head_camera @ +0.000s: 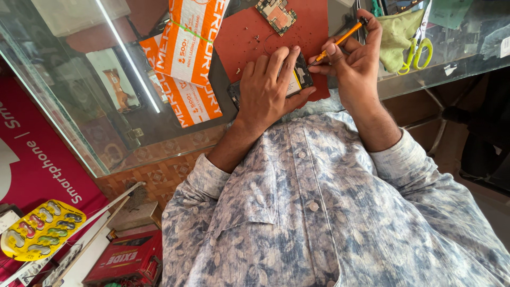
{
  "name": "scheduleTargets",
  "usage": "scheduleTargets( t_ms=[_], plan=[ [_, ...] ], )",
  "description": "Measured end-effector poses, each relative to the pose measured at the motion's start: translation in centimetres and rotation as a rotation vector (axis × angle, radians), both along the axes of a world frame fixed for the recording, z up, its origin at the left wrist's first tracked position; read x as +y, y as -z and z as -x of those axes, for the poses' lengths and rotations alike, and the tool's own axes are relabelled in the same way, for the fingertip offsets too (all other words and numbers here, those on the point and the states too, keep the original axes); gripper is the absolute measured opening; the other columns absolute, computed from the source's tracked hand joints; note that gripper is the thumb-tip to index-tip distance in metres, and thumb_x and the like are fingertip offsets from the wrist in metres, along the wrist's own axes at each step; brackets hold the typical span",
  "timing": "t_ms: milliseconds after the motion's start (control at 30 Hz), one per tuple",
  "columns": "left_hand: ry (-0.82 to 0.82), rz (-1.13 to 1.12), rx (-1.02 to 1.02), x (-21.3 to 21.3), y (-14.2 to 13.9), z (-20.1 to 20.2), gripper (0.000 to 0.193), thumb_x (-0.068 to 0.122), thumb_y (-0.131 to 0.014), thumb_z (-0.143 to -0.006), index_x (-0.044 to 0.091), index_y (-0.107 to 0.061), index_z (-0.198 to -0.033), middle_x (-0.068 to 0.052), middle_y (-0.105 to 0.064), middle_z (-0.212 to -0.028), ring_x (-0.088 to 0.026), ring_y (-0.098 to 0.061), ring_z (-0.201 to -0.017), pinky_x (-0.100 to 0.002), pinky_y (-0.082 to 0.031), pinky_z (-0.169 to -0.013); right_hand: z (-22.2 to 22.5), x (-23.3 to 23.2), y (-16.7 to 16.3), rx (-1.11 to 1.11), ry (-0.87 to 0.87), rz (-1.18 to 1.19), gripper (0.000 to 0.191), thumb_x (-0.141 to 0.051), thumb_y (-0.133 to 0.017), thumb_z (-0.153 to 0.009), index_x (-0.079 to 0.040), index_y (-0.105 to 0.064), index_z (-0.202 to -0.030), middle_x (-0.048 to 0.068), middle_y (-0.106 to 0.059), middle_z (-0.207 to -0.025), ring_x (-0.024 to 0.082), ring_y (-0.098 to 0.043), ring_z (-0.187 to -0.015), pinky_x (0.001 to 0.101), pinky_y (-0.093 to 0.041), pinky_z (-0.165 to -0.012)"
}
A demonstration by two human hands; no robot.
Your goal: The person disassembles a smartphone by removing the motherboard and then the battery. They use a screwdriver to unscrew components and a plastic spudger to pry the battery out of the casing. The person also uses tweezers to handle small connectors and parts during the process.
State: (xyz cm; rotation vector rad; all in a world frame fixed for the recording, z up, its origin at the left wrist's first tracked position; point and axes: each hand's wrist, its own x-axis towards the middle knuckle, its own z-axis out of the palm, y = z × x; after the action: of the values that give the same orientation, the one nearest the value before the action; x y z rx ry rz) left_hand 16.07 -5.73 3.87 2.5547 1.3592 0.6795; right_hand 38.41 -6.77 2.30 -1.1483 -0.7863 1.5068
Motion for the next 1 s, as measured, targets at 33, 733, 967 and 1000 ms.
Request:
scheduleTargets(
  t_ms=[33, 733, 967, 1000],
  plan=[
    [0.000, -0.010, -0.010, 0.0, -0.1, 0.0, 0.080, 0.068, -0.064, -0.099, 0.003, -0.055, -0.145, -0.007, -0.059, -0.130, -0.023, -0.057, -0.092, -0.039, -0.044, -0.077, 0.0, 0.0, -0.1, 0.022, 0.008, 0.012, 0.067, 0.002, -0.062, -0.118, -0.017, -0.013, -0.160, 0.015, -0.066, -0.113, 0.029, -0.077, -0.102, 0.0424, -0.070, -0.087],
    [-0.020, -0.038, -0.236, -0.3, -0.3, 0.6, 0.071, 0.063, -0.069, -0.098, 0.003, -0.058, -0.135, -0.010, -0.057, -0.128, -0.024, -0.064, -0.101, -0.041, -0.046, -0.081, 1.1, -0.2, -1.6, 0.026, 0.035, 0.027, 0.070, 0.004, -0.064, -0.113, -0.011, -0.016, -0.160, 0.015, -0.066, -0.118, 0.027, -0.077, -0.099, 0.0402, -0.070, -0.088],
    [-0.021, -0.040, -0.201, -0.2, 0.6, 0.3, 0.062, 0.052, -0.075, -0.102, 0.002, -0.058, -0.135, -0.010, -0.060, -0.128, -0.024, -0.066, -0.103, -0.040, -0.049, -0.081, 0.9, -0.6, -0.9, -0.094, 0.018, -0.113, 0.066, 0.005, -0.061, -0.120, -0.013, -0.011, -0.159, 0.015, -0.066, -0.121, 0.028, -0.079, -0.103, 0.0404, -0.071, -0.094],
    [-0.024, -0.037, -0.202, -0.2, 0.6, 0.2, 0.061, 0.052, -0.075, -0.101, 0.003, -0.058, -0.135, -0.009, -0.060, -0.127, -0.024, -0.066, -0.105, -0.039, -0.050, -0.083, 0.9, -0.7, -0.7, -0.123, 0.014, -0.134, 0.065, 0.006, -0.060, -0.121, -0.013, -0.010, -0.160, 0.014, -0.065, -0.119, 0.027, -0.078, -0.103, 0.0395, -0.071, -0.094]
  ],
)
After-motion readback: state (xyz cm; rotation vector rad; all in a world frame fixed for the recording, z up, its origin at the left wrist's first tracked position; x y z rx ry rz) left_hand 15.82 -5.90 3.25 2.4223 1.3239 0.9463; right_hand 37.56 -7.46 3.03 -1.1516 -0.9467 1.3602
